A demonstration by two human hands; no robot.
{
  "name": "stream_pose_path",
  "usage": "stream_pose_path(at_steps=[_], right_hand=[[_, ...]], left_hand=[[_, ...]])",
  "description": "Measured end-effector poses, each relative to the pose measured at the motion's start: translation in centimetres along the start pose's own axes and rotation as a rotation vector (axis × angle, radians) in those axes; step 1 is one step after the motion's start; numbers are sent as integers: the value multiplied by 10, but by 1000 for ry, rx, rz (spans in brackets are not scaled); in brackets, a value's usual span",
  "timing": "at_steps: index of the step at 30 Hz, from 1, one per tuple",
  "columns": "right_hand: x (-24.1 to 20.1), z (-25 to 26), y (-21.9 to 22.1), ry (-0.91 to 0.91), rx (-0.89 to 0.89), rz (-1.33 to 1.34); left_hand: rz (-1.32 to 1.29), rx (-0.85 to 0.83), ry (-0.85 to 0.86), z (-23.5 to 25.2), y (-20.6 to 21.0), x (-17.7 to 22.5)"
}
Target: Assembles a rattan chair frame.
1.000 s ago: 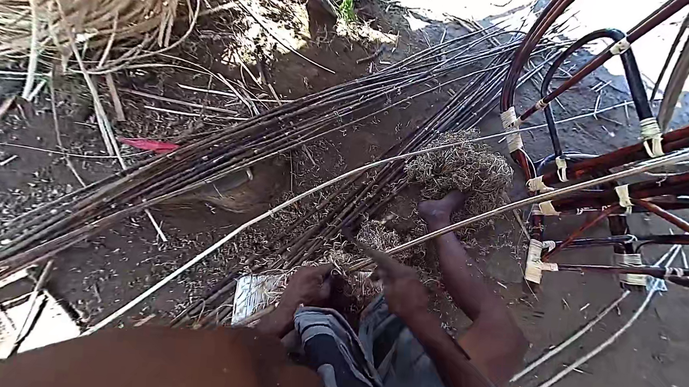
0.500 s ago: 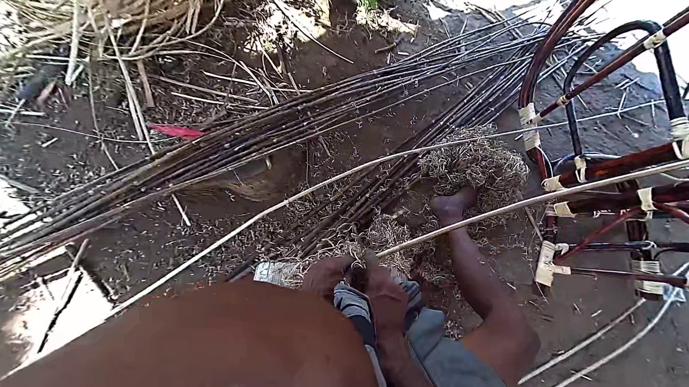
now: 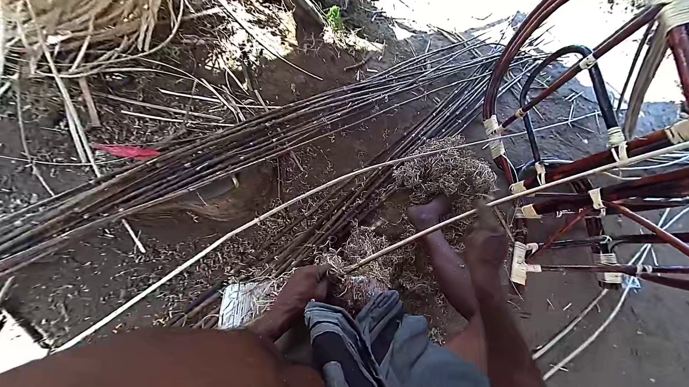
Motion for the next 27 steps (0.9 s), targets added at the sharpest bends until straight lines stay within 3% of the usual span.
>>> stream_pose_path(at_steps=[1,3,5,7,11,14,18,21,23,25,27], right_hand=[[-19,-37,74,-157,75,45],[-60,-95,176,-297,-80,130],[-77,-113,200,-334,-322,207],[-59,-97,187,-372,-468,368],[14,-45,109,-328,-279,841],[68,2,22,-172,-120,927],[130,103,-106,-120,227,573],[173,177,-198,-42,354,194],[205,211,-248,46,430,75],[223,223,-272,124,528,19],[209,217,-240,125,549,28]], left_hand=[[8,-19,-18,-1,2,-2],[7,-37,-41,-5,2,-7],[-7,-54,-37,-7,-2,-11],[-33,-8,60,-9,0,-25],[4,64,197,-6,4,-38],[-9,4,126,-9,4,-33],[-45,-47,106,-7,1,-32],[-60,-44,111,-7,1,-38],[-24,0,127,-4,2,-37],[7,26,103,-3,1,-23],[14,-25,17,-6,-6,-2]])
Point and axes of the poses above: each hand's wrist, its own z-axis towards the middle knuckle, its own y-axis out of the palm, x = y × z, the point moved 5 cm from there along z, towards the middle knuckle, and after that the axes turned 1 degree about z, right-handed, at the moved point
